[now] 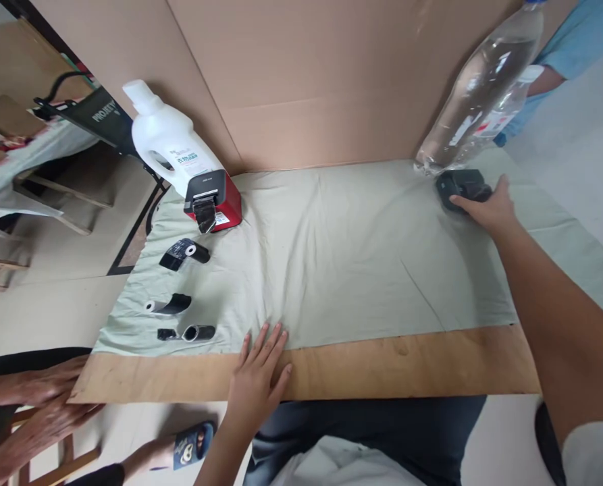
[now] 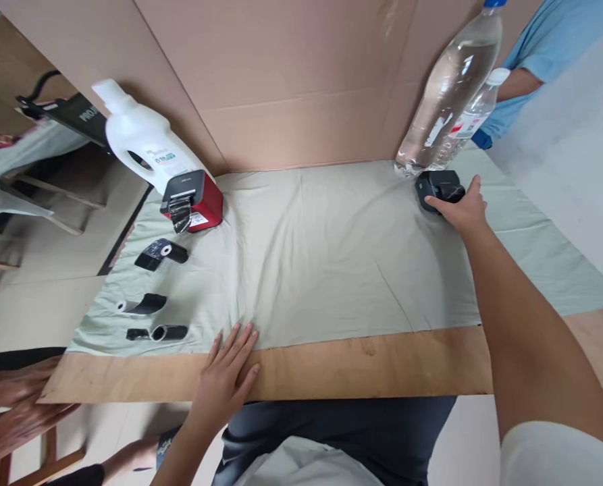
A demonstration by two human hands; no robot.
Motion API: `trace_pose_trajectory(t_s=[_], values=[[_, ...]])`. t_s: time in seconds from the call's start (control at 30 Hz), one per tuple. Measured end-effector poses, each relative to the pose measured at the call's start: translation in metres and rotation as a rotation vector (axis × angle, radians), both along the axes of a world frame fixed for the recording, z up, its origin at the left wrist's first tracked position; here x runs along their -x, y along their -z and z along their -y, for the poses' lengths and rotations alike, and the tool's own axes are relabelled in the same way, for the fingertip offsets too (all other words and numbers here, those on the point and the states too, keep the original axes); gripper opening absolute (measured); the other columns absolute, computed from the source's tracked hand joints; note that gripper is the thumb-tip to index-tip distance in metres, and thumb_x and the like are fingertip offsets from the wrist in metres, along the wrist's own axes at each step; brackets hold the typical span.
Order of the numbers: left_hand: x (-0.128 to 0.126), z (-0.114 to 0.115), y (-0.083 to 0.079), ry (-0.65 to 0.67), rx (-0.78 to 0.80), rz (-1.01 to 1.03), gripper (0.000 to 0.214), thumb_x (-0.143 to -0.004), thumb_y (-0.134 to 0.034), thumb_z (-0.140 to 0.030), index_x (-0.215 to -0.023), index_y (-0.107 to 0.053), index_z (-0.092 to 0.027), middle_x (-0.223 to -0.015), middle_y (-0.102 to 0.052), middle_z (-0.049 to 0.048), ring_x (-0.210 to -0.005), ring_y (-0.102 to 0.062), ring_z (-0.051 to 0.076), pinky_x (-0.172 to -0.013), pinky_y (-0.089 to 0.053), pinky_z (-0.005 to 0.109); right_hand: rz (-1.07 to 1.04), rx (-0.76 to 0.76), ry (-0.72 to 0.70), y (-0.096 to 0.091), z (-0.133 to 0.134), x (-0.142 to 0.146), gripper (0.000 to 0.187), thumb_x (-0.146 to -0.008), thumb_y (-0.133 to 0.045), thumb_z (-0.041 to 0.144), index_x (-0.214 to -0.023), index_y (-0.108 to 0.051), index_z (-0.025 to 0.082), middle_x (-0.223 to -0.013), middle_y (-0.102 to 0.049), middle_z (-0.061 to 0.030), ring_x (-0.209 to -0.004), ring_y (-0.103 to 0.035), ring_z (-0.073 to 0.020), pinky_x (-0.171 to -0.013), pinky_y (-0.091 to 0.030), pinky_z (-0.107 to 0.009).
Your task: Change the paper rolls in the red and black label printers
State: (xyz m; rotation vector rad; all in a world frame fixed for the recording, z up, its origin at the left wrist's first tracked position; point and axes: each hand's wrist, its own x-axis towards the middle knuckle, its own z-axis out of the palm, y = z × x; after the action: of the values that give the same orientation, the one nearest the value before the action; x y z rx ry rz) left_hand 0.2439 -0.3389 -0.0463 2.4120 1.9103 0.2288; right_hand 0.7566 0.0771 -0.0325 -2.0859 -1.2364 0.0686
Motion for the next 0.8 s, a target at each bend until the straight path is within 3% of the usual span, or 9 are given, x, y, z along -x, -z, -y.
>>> trace_pose_trajectory(t_s=[0.1,0.2,0.33,0.5,0.63,0.8], values=[[-0.001,0.001,-0.004,-0.022,0.003,-0.027,0.062,-0.103,-0.047,-0.028,-0.164,-0.042,-0.029,-0.163,-0.048,0.0041,-0.154,-0.045,0.032,-0.124,-0.044,0.061,-0.170,0.236,-0.024,-0.020,-0.004,0.022,0.149,-0.046,-0.105,0.016,-0.171,-0.024,0.010,-0.155,-0.048,-0.0392,-0.148,-0.049,-0.0396,-0.110,-0.040,-0.052],[-0.003,0.002,-0.003,-0.034,0.009,-0.046,0.060,-0.103,-0.047,-0.029,-0.163,-0.044,-0.031,-0.164,-0.048,0.0029,-0.155,-0.044,0.030,-0.126,-0.042,0.058,-0.122,0.229,-0.030,-0.033,0.009,0.040,0.136,-0.054,-0.102,0.017,-0.168,-0.030,0.005,-0.155,-0.049,-0.0390,-0.149,-0.047,-0.0413,-0.110,-0.038,-0.051],[-0.002,0.002,0.001,-0.029,-0.001,-0.040,0.058,-0.104,-0.047,-0.030,-0.163,-0.045,-0.028,-0.164,-0.048,0.0040,-0.156,-0.044,0.030,-0.128,-0.038,0.058,-0.105,0.168,-0.112,-0.038,0.052,0.087,0.118,-0.061,-0.098,0.030,-0.161,-0.041,0.003,-0.149,-0.055,-0.0359,-0.141,-0.053,-0.0443,-0.109,-0.041,-0.051],[0.003,0.004,0.009,-0.001,-0.060,-0.004,0.056,-0.106,-0.048,-0.032,-0.161,-0.047,-0.022,-0.163,-0.050,0.0060,-0.156,-0.044,0.031,-0.130,-0.033,0.057,-0.102,0.066,-0.305,-0.032,0.123,0.195,0.104,-0.056,-0.094,0.043,-0.143,-0.047,0.012,-0.130,-0.061,-0.0226,-0.121,-0.059,-0.0380,-0.104,-0.048,-0.054],[0.003,0.004,0.010,-0.012,-0.056,0.021,0.055,-0.107,-0.047,-0.033,-0.161,-0.048,-0.024,-0.164,-0.049,0.0051,-0.156,-0.043,0.031,-0.130,-0.034,0.057,-0.135,0.034,-0.425,-0.021,0.160,0.275,0.090,-0.059,-0.086,0.050,-0.133,-0.046,0.018,-0.121,-0.058,-0.0165,-0.116,-0.054,-0.0372,-0.100,-0.049,-0.056],[0.002,0.004,0.009,-0.012,-0.045,0.011,0.054,-0.107,-0.046,-0.034,-0.159,-0.050,-0.022,-0.164,-0.048,0.0052,-0.156,-0.044,0.032,-0.128,-0.036,0.058,-0.113,0.035,-0.364,-0.005,0.172,0.323,0.085,-0.064,-0.082,0.047,-0.133,-0.040,0.019,-0.123,-0.052,-0.0181,-0.121,-0.048,-0.0389,-0.099,-0.049,-0.055]])
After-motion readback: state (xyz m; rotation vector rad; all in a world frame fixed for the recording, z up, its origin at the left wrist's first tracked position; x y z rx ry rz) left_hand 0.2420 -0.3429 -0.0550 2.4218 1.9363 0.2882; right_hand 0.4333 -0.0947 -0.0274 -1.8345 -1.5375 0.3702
